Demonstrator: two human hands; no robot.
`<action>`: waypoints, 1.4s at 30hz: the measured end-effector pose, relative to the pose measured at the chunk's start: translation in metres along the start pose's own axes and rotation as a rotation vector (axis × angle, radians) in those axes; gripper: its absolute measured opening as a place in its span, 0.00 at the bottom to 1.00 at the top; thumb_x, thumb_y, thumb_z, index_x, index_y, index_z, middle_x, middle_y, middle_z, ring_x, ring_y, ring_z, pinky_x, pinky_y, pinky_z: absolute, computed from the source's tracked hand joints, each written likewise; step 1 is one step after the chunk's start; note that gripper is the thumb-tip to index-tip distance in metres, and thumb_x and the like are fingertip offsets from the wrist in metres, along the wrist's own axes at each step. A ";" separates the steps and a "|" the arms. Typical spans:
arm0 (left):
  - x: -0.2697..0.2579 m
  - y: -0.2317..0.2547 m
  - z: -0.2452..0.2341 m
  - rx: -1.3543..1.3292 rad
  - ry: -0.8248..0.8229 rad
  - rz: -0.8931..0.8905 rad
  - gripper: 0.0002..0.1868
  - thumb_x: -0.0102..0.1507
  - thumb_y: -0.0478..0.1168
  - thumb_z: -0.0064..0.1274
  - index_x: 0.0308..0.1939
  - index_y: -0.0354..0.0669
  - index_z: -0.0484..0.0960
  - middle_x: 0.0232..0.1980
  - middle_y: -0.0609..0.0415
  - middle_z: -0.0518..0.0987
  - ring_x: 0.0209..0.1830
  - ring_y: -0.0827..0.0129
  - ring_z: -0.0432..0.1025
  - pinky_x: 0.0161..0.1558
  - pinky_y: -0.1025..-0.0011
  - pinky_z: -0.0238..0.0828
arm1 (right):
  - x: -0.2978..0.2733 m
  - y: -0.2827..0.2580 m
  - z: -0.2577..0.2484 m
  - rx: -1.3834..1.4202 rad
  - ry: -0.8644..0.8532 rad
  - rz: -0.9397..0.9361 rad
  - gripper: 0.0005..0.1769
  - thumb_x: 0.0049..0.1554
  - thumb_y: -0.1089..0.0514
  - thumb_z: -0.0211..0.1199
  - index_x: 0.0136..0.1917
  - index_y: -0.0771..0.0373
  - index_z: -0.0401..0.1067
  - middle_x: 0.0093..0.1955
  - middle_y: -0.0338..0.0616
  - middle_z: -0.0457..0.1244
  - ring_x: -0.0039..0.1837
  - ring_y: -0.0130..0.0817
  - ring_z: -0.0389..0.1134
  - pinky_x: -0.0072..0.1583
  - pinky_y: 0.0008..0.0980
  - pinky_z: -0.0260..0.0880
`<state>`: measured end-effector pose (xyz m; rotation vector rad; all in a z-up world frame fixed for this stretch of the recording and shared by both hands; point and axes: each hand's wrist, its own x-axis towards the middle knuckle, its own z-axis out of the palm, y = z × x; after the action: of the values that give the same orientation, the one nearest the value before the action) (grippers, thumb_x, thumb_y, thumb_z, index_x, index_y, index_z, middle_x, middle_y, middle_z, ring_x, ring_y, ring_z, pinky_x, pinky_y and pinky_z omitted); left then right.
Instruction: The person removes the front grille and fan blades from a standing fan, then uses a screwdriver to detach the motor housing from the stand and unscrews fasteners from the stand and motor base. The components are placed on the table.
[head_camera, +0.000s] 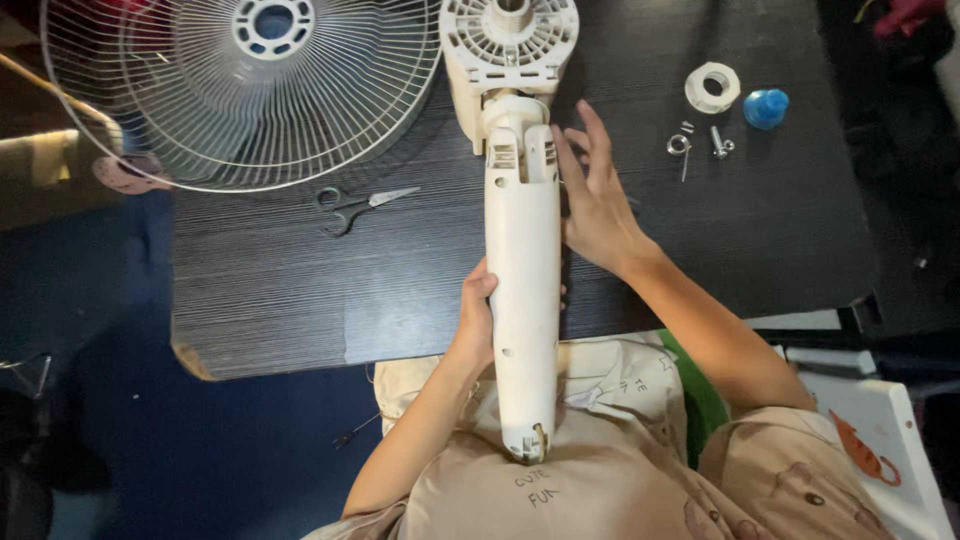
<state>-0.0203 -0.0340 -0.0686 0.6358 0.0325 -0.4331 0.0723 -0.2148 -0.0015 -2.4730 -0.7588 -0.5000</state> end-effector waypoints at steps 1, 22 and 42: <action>0.000 0.001 0.002 -0.017 -0.011 0.005 0.34 0.60 0.51 0.42 0.64 0.29 0.68 0.47 0.31 0.80 0.40 0.48 0.80 0.43 0.51 0.81 | 0.004 0.001 0.007 -0.003 0.024 -0.016 0.39 0.55 0.61 0.69 0.76 0.71 0.60 0.79 0.72 0.38 0.75 0.64 0.56 0.71 0.54 0.63; 0.025 0.027 -0.004 -0.080 -0.177 0.079 0.41 0.65 0.59 0.44 0.68 0.24 0.68 0.61 0.33 0.78 0.50 0.51 0.78 0.52 0.55 0.80 | -0.026 0.017 -0.008 -0.399 -0.293 0.413 0.32 0.58 0.49 0.70 0.68 0.70 0.67 0.73 0.57 0.58 0.73 0.55 0.57 0.62 0.65 0.59; 0.020 0.011 -0.031 0.204 0.038 0.319 0.33 0.65 0.46 0.60 0.68 0.30 0.70 0.57 0.44 0.81 0.53 0.66 0.77 0.56 0.67 0.77 | -0.139 -0.069 -0.017 0.390 0.828 -0.262 0.18 0.60 0.60 0.65 0.47 0.77 0.61 0.39 0.57 0.63 0.37 0.35 0.69 0.35 0.32 0.76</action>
<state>0.0057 -0.0159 -0.0904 0.8341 -0.0778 -0.1156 -0.0801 -0.2326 -0.0291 -1.5903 -0.7237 -1.2313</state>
